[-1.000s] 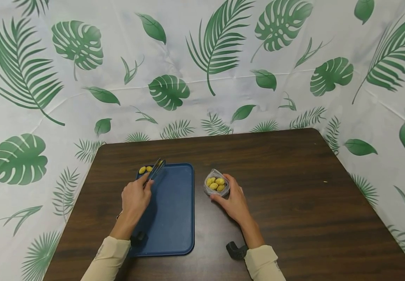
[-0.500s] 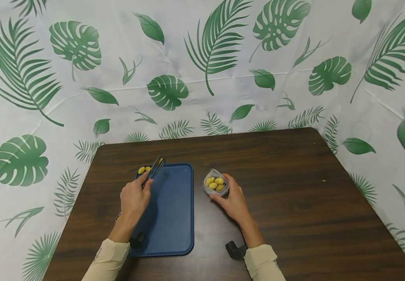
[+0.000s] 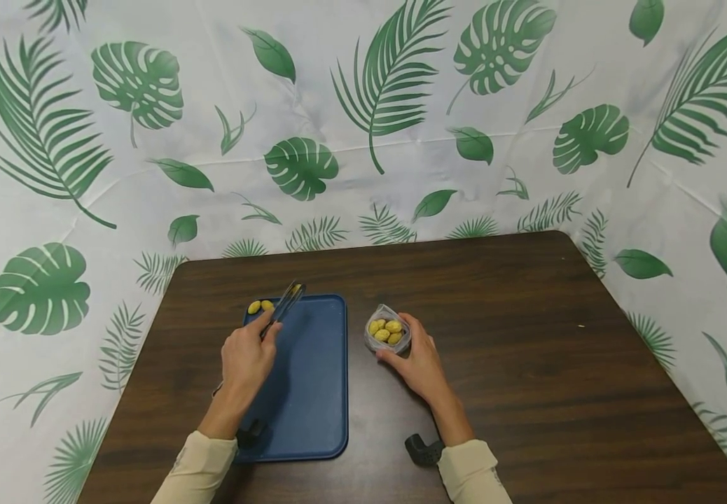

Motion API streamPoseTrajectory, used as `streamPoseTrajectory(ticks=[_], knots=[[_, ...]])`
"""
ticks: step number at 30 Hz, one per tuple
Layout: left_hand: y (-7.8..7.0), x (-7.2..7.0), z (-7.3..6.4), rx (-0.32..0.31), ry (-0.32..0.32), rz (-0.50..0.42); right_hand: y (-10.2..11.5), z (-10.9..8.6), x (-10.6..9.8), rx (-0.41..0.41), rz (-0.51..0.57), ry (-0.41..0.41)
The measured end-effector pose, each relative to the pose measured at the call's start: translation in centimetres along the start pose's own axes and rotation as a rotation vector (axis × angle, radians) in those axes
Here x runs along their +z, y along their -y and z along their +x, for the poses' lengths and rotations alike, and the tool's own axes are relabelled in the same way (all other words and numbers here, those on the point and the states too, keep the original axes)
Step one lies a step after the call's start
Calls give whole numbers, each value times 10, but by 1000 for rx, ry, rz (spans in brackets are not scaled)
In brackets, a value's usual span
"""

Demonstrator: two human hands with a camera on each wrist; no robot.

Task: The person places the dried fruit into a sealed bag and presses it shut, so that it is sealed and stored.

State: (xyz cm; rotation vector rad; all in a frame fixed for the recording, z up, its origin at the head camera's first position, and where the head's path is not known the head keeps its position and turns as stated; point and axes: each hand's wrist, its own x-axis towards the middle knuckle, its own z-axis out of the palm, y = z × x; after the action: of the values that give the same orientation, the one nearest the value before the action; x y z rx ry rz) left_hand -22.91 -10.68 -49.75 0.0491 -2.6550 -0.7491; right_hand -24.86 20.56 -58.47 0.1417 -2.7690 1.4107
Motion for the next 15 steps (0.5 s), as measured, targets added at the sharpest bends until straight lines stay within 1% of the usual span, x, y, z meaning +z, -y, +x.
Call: streamPoseTrajectory(ticks=[8,15], knots=[[-4,3,0,55,-23,-9,-1,0,0,4,16,5],[-10,3,-1,65,-5,-13,-1,0,0,10,2,9]])
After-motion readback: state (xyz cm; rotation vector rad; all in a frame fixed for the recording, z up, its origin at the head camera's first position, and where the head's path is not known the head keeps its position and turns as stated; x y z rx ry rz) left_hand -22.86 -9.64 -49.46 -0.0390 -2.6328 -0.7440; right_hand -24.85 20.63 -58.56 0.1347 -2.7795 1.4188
